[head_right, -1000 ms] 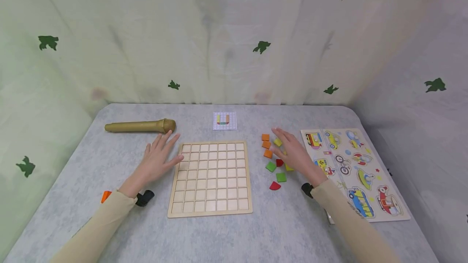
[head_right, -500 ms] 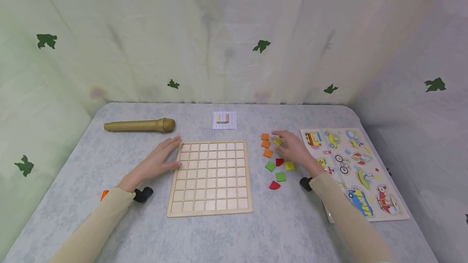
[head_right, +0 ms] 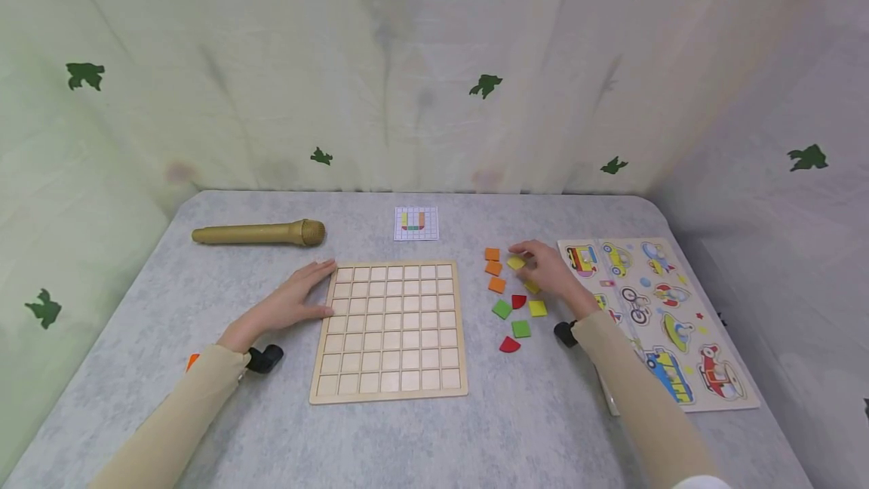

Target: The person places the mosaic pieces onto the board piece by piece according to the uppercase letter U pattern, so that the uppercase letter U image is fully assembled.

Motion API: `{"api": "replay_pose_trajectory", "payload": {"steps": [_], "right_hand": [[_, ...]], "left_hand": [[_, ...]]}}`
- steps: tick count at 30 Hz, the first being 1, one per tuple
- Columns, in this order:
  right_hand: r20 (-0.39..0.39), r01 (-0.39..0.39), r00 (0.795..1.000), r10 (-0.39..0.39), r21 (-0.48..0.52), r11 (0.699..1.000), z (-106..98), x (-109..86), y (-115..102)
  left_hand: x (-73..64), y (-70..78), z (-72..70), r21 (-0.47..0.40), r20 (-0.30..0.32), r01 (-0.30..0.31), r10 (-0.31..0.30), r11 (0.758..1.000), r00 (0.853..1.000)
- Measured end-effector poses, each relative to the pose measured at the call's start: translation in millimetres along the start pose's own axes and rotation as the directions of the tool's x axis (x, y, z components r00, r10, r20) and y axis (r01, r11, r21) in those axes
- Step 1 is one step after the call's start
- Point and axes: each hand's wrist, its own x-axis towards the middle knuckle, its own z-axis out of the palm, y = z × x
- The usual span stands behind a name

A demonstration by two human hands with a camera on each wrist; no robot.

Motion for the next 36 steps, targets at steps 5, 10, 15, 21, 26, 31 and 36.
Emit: {"api": "replay_pose_trajectory", "payload": {"steps": [5,10,15,21,26,31,36], "right_hand": [[0.008,-0.016,1.000,0.017,-0.024,1.000,-0.4,2.7,2.3],[0.014,-0.034,0.999,0.035,-0.048,0.998,-1.7,4.2,0.3],[0.013,-0.069,0.997,0.070,-0.060,0.996,-1.8,5.8,-3.1],[0.022,-0.081,0.996,0.083,-0.078,0.994,-0.7,8.2,-6.1],[0.042,-0.069,0.996,0.074,-0.113,0.991,-1.9,10.3,-6.2],[0.048,-0.054,0.997,0.061,-0.137,0.989,-4.5,11.0,-3.9],[0.040,-0.070,0.996,0.075,-0.114,0.991,-6.9,10.0,-4.1]], "left_hand": [[0.0,-0.8,-0.3,0.018,0.015,0.005,-0.005,1.000,1.000],[-0.5,0.3,-1.0,0.021,0.019,0.014,-0.014,1.000,1.000],[-0.9,1.2,-1.3,0.021,0.020,0.016,-0.016,1.000,1.000],[-0.4,0.3,-0.5,0.027,0.022,0.017,-0.017,0.999,1.000],[-0.9,-0.2,-0.1,0.024,0.026,0.024,-0.025,0.999,0.999],[-0.9,0.7,-0.4,0.030,0.031,0.034,-0.035,0.999,0.999],[-0.9,1.8,-1.0,0.033,0.034,0.041,-0.042,0.999,0.999]]}}
